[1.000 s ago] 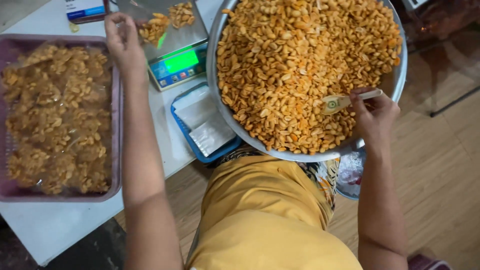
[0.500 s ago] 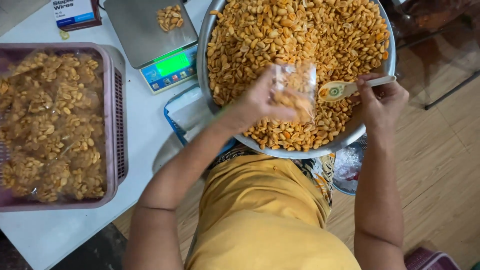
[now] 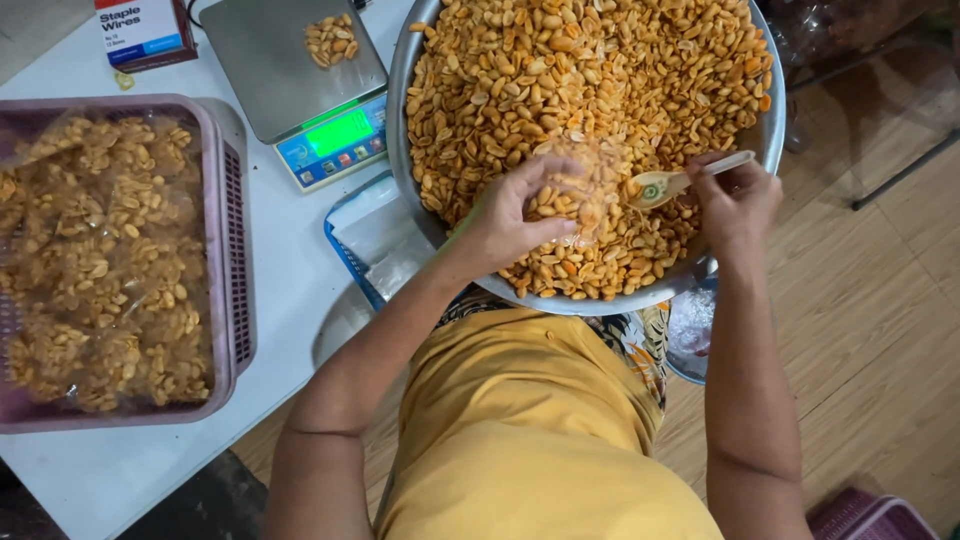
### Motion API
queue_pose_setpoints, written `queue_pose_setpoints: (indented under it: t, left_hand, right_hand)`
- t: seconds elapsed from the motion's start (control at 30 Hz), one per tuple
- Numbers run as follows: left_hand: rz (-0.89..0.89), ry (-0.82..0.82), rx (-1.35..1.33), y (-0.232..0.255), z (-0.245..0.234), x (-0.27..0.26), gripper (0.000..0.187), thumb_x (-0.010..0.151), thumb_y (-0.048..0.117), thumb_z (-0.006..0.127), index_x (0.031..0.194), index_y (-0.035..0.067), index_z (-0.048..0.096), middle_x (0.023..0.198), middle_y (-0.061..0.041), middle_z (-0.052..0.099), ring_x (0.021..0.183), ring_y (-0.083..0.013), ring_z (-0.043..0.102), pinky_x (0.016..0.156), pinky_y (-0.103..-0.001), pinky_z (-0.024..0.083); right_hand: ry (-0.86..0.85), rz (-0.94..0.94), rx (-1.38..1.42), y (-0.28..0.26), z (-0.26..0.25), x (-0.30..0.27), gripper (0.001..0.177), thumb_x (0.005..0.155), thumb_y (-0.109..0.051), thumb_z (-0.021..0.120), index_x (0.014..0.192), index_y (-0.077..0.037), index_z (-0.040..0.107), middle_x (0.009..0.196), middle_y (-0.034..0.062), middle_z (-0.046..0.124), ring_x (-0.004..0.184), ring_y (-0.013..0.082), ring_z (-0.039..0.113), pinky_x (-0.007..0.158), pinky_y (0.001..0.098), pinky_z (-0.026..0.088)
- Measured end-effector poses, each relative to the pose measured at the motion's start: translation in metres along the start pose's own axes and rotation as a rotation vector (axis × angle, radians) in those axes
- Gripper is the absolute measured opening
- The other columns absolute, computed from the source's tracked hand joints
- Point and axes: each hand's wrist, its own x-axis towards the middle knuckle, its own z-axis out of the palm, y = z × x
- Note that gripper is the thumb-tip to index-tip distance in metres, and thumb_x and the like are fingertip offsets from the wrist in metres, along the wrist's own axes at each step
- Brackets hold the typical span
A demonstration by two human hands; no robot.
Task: Packing roasted peanuts from a large metal bowl into small plastic bags using a spoon.
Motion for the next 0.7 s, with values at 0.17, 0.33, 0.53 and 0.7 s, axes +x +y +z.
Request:
queue_pose_setpoints:
  t: [0.17, 0.33, 0.53, 0.7]
  left_hand:
    - [-0.161, -0.080, 0.345, 0.030, 0.024, 0.011, 0.039, 0.088, 0.002, 0.074, 0.119, 0.018, 0.057, 0.123, -0.022, 0.067, 0.092, -0.0264, 0.078, 0.065, -0.023, 0.075]
    - [-0.363, -0.113, 0.656, 0.037, 0.050, 0.024, 0.064, 0.089, 0.000, 0.070, 0.143, 0.019, 0.042, 0.110, -0.014, 0.069, 0.065, -0.0166, 0.068, 0.043, -0.017, 0.061]
    - [-0.352, -0.146, 0.675, 0.042, 0.062, 0.040, 0.064, 0.087, -0.007, 0.064, 0.141, 0.017, 0.042, 0.105, -0.016, 0.073, 0.051, -0.0156, 0.065, 0.038, -0.016, 0.063]
    - [-0.279, -0.128, 0.676, 0.020, 0.056, 0.041, 0.064, 0.089, -0.004, 0.067, 0.145, 0.014, 0.042, 0.064, 0.000, 0.052, 0.041, -0.0070, 0.040, 0.032, -0.018, 0.034]
  right_hand:
    - [-0.050, 0.268, 0.149, -0.065, -0.021, -0.001, 0.004, 0.103, -0.006, 0.065, 0.106, -0.005, 0.068, 0.105, 0.0089, 0.071, 0.088, 0.0142, 0.072, 0.072, 0.0196, 0.065]
    - [0.070, -0.396, 0.153, -0.084, -0.045, 0.000, 0.003, 0.112, 0.012, 0.067, 0.113, 0.014, 0.068, 0.104, 0.0266, 0.069, 0.087, 0.0302, 0.070, 0.074, 0.0367, 0.064]
    - [0.081, -0.391, 0.113, -0.099, -0.055, -0.003, 0.005, 0.117, 0.015, 0.066, 0.113, 0.018, 0.066, 0.098, 0.0264, 0.066, 0.078, 0.0276, 0.067, 0.074, 0.0386, 0.067]
    - [0.064, -0.252, 0.233, -0.082, -0.059, 0.002, 0.005, 0.117, 0.004, 0.068, 0.117, 0.006, 0.064, 0.110, 0.0199, 0.068, 0.087, 0.0244, 0.069, 0.077, 0.0328, 0.067]
